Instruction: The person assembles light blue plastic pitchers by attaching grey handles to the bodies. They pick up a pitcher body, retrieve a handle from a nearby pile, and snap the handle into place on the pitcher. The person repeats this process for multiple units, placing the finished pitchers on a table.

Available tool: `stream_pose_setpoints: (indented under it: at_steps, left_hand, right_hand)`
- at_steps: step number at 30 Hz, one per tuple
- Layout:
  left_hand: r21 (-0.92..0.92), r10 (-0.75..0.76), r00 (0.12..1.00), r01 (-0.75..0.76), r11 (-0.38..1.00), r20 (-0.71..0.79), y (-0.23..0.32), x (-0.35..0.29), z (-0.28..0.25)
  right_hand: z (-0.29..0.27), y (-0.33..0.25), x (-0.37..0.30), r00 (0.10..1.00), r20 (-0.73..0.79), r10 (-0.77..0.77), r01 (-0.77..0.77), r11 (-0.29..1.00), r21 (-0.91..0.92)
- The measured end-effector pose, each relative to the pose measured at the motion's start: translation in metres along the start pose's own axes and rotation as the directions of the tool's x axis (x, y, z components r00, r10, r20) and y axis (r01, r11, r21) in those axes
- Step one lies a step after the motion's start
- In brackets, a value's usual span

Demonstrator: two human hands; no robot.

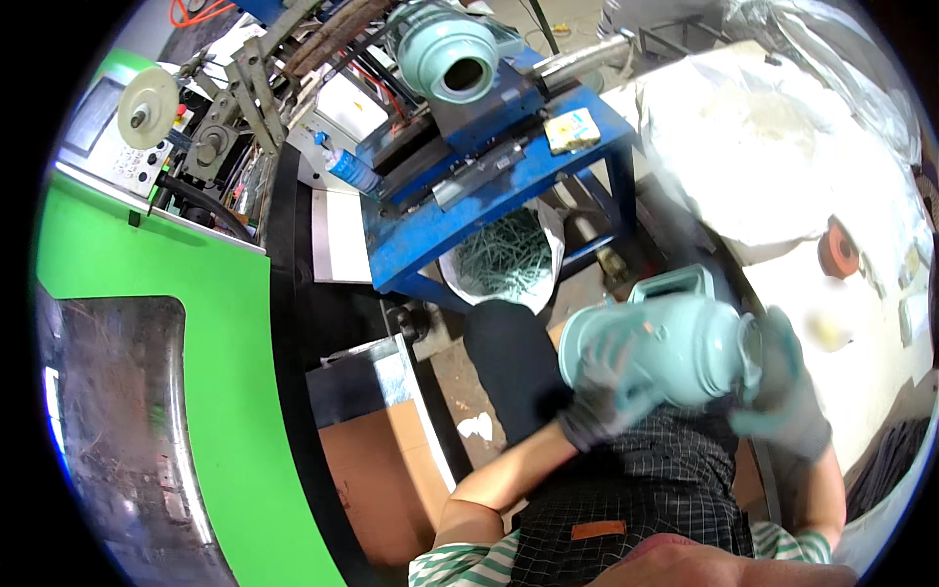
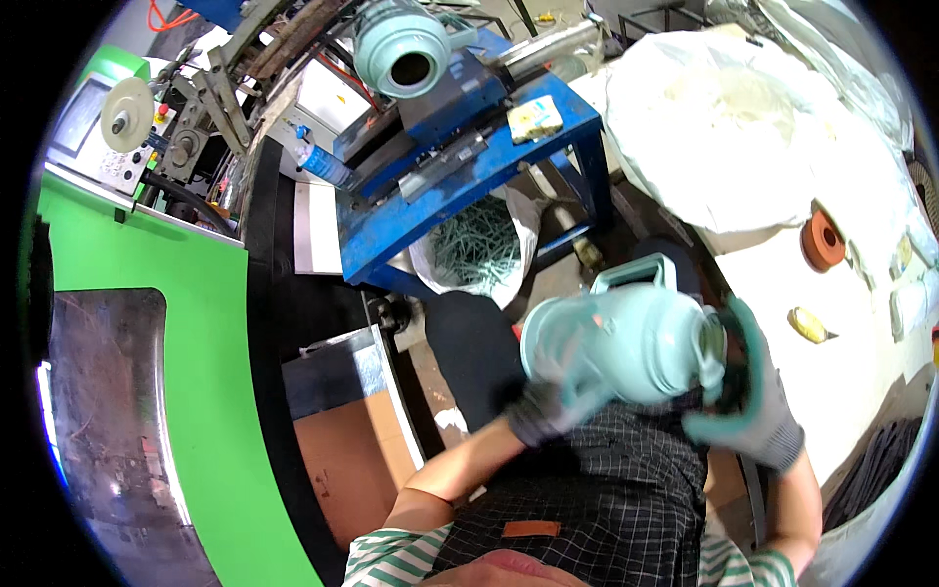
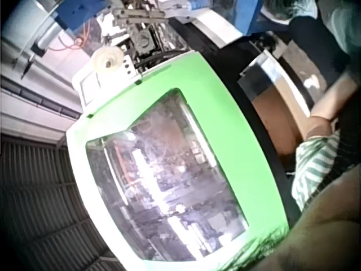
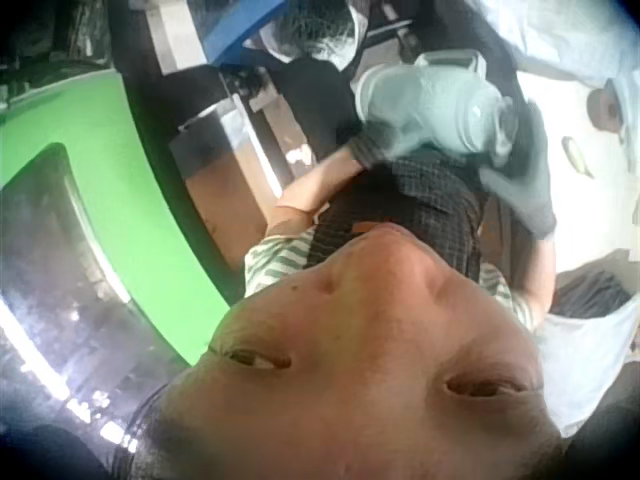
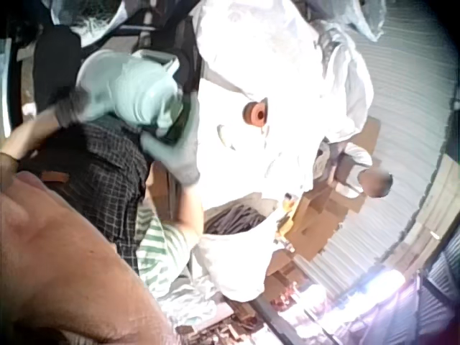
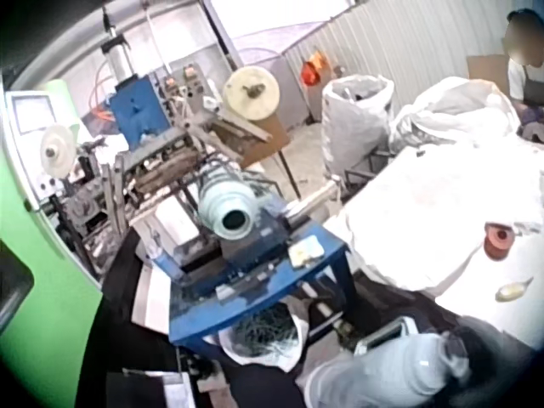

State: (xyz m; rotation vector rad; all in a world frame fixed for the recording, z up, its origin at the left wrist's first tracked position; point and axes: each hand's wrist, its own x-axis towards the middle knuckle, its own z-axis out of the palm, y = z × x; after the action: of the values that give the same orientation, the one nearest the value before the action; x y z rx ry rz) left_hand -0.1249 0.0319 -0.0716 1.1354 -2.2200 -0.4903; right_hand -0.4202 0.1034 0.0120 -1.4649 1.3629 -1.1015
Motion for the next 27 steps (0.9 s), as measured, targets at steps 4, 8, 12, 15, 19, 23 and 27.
stream_pose_setpoints:
  at_steps: [4, 8, 12, 15, 19, 23, 27]
  left_hand:
    - [0.045, 0.226, 0.973, -0.228, 0.973, 0.051, 0.043, 0.003, 0.011]
    - [0.035, 0.445, 0.890, -0.450, 0.892, 0.097, 0.041, 0.010, 0.017]
    - [-0.155, 0.548, 0.833, -0.532, 0.832, 0.081, 0.023, 0.034, -0.003]
    - [0.066, 0.603, 0.788, -0.600, 0.798, -0.126, -0.012, 0.100, -0.074]
    - [0.426, 0.207, 0.920, -0.050, 0.903, -0.332, -0.039, 0.218, -0.160]
    - [0.795, 0.010, 0.960, 0.227, 0.563, -0.281, -0.113, 0.275, -0.178]
    - [0.773, 0.286, 0.901, 0.080, 0.630, -0.326, -0.072, 0.212, -0.146]
  right_hand:
    - [-0.026, 0.049, -0.040, 0.914, -0.160, 0.374, -0.348, 0.923, 0.165]
    - [-0.040, 0.083, -0.039, 0.897, -0.153, 0.414, -0.389, 0.906, 0.167]
    - [-0.039, 0.064, -0.030, 0.840, 0.216, 0.498, -0.543, 0.772, 0.330]
    - [-0.032, 0.092, -0.040, 0.872, 0.172, 0.459, -0.436, 0.564, 0.702]
    - [-0.038, 0.042, -0.043, 0.931, 0.034, 0.363, -0.244, 0.552, 0.798]
    - [-0.044, 0.050, -0.014, 0.958, -0.148, 0.246, -0.105, 0.779, 0.618]
    - [-0.058, 0.034, 0.039, 0.985, -0.138, 0.108, 0.008, 0.759, 0.651]
